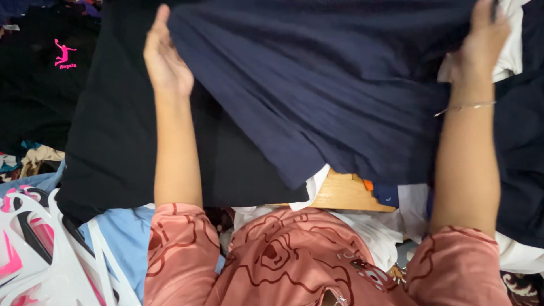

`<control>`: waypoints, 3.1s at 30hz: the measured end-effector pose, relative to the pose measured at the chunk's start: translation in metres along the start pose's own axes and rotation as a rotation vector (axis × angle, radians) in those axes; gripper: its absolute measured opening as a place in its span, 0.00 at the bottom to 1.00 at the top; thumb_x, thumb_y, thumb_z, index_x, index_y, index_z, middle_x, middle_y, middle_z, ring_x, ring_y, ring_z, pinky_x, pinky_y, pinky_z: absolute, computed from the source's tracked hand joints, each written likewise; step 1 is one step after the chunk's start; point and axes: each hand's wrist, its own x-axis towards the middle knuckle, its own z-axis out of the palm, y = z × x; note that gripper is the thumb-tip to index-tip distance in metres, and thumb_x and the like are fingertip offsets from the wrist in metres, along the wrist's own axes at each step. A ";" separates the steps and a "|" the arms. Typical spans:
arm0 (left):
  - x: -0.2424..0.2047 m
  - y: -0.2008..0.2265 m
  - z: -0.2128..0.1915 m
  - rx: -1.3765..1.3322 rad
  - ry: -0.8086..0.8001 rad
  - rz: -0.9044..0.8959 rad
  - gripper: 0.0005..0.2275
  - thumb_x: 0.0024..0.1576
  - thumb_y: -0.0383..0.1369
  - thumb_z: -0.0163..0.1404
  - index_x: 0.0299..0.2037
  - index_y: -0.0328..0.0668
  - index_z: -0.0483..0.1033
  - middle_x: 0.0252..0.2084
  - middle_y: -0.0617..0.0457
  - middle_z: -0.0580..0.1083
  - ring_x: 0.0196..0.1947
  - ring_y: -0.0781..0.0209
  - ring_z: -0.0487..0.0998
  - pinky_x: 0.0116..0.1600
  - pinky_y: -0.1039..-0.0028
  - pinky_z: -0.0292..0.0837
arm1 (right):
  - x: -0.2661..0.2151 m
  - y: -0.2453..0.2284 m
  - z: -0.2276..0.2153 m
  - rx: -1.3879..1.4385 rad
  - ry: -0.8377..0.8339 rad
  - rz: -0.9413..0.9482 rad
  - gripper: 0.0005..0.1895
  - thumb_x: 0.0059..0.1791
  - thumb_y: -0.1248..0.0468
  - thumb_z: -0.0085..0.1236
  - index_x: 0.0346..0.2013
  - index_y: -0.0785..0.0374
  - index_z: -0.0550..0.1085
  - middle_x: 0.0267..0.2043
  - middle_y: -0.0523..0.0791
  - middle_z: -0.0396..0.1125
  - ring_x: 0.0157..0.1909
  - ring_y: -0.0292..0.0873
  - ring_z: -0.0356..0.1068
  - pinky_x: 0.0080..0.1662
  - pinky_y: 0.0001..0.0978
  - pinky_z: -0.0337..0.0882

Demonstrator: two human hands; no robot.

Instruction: Hanging t-shirts onto plastic hangers from a pile of clothes

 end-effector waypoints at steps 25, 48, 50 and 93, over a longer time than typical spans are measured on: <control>-0.042 0.048 -0.043 1.072 -0.539 -0.161 0.09 0.57 0.18 0.53 0.45 0.35 0.78 0.40 0.52 0.77 0.36 0.70 0.75 0.46 0.84 0.72 | -0.063 -0.058 -0.028 -0.240 -0.538 0.356 0.10 0.62 0.63 0.58 0.47 0.71 0.75 0.45 0.45 0.71 0.40 0.35 0.67 0.47 0.21 0.67; 0.004 -0.093 0.090 1.867 -0.424 0.401 0.12 0.59 0.42 0.53 0.38 0.46 0.84 0.32 0.48 0.81 0.31 0.42 0.82 0.37 0.56 0.76 | -0.009 -0.047 0.109 -0.665 -0.843 0.066 0.08 0.51 0.70 0.60 0.43 0.69 0.81 0.34 0.47 0.75 0.31 0.43 0.74 0.38 0.33 0.71; 0.007 -0.116 0.107 1.800 -0.409 0.410 0.11 0.59 0.41 0.52 0.37 0.46 0.84 0.32 0.48 0.81 0.30 0.42 0.81 0.37 0.56 0.76 | 0.000 -0.021 0.115 -0.659 -0.763 -0.051 0.08 0.51 0.70 0.63 0.43 0.71 0.81 0.33 0.50 0.74 0.30 0.45 0.73 0.37 0.34 0.71; 0.057 -0.280 0.126 0.294 -0.115 -0.105 0.22 0.59 0.21 0.50 0.65 0.24 0.66 0.58 0.33 0.74 0.47 0.50 0.83 0.51 0.74 0.79 | -0.024 -0.031 0.162 -0.427 -0.438 -0.590 0.18 0.46 0.84 0.58 0.50 0.74 0.72 0.53 0.57 0.67 0.49 0.60 0.70 0.50 0.44 0.72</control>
